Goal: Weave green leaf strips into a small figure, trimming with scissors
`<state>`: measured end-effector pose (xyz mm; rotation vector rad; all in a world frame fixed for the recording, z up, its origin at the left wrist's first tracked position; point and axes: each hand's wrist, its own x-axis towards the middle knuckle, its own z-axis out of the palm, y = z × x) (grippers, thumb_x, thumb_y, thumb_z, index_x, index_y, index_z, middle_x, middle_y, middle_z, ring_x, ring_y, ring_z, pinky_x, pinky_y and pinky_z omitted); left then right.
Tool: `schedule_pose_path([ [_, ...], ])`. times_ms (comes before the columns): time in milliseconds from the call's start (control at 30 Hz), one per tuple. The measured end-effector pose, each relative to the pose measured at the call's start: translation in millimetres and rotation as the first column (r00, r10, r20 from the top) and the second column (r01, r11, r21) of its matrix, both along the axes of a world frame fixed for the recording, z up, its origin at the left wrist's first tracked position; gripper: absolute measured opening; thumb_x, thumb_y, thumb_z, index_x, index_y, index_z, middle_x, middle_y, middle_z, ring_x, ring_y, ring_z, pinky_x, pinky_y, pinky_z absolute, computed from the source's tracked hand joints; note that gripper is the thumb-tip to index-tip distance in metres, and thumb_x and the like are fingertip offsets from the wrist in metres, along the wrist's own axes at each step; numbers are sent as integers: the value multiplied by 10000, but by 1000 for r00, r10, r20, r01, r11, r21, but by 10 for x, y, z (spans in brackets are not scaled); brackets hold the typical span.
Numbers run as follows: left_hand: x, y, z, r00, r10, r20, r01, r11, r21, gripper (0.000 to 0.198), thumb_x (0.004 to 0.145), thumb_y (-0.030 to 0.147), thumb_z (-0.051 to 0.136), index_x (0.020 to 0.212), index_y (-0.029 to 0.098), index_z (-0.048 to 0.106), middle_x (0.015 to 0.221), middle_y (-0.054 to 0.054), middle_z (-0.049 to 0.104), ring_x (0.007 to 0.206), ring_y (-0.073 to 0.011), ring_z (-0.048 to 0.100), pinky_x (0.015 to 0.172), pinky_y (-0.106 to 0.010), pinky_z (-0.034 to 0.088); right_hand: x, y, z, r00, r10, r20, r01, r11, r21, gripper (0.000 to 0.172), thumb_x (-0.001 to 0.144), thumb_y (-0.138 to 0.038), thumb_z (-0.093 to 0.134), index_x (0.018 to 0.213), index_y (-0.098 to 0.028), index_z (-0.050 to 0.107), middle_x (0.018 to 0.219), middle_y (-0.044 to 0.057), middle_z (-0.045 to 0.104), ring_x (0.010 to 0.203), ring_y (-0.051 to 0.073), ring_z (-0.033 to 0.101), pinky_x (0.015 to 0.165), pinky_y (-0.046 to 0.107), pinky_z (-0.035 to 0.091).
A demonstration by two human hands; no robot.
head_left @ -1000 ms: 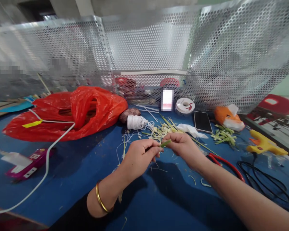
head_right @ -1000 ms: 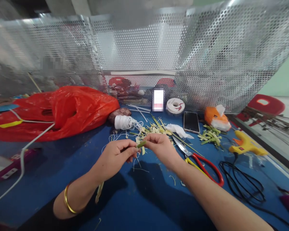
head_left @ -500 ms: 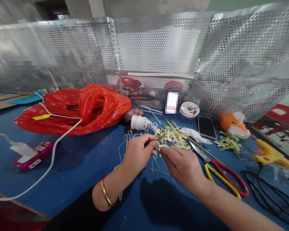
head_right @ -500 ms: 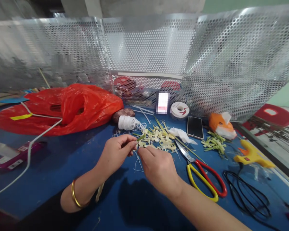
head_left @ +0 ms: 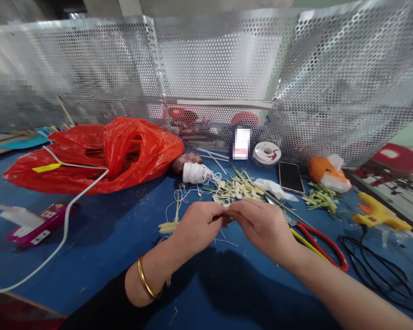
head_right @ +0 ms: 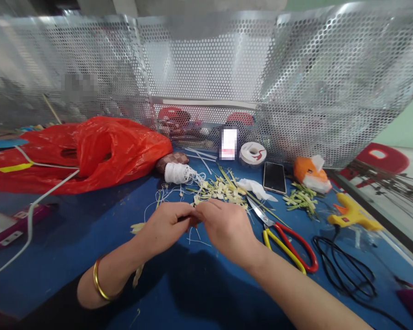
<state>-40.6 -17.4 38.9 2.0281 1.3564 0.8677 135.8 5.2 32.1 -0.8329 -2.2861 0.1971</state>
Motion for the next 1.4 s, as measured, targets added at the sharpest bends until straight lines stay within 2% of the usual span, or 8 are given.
schedule_pose_path([
  [200,10,-11,66,985,-112,133,128,985,-116,133,771,167,591,772,181,723,707,-4,690,630,-117,595,614,-232,454,17,137,58,977,-81,-197,-13,900,-436,154,833,-263,573,705,-193,621,606,-23,581,560,108,483,530,239,354],
  [267,8,-18,72,986,-108,126,122,987,-106,121,768,157,607,791,183,723,731,-2,691,646,-114,591,628,-232,450,10,173,62,953,-97,-287,-101,792,-603,166,781,-300,618,664,-183,614,599,-24,563,562,104,461,532,238,353],
  [433,4,-29,68,989,-88,115,93,995,-34,152,829,144,565,793,185,707,721,9,690,666,-107,609,657,-228,460,-12,212,22,880,-255,-402,-283,400,-872,218,683,-348,696,639,-166,584,530,-59,477,445,54,289,419,208,186],
  [533,0,-30,68,994,-48,99,44,998,41,161,864,171,548,797,186,693,721,12,693,652,-102,614,651,-225,461,-55,192,-37,823,-332,-460,-377,285,-881,253,636,-353,734,637,-166,563,480,-79,446,397,35,199,402,219,100],
  [667,0,-38,64,998,49,28,-52,990,132,154,882,178,538,817,199,676,729,16,707,657,-111,627,644,-235,452,-144,134,-111,771,-383,-509,-374,374,-849,240,628,-359,733,640,-175,579,411,-103,367,381,44,184,391,220,117],
  [833,-16,-26,34,977,212,-2,-207,957,205,103,868,193,572,918,206,661,780,9,726,711,-136,653,669,-256,462,-192,55,-159,827,-304,-473,-189,643,-743,191,770,-340,628,661,-183,624,505,-56,440,451,79,305,431,228,254],
  [1033,-45,11,-51,978,200,-56,-167,915,367,146,900,196,536,959,204,670,922,-26,732,839,-155,666,747,-267,476,-168,-64,-164,947,-140,-290,18,922,-386,198,909,-271,503,762,-193,610,655,-3,583,596,120,500,565,242,374],
  [1400,-35,12,-96,959,216,-183,-104,869,483,203,933,204,461,959,180,661,871,-51,712,786,-165,651,715,-280,483,-133,-146,-103,985,-37,-169,29,998,-51,243,925,-173,433,751,-197,602,647,25,638,568,123,575,546,219,414],
])
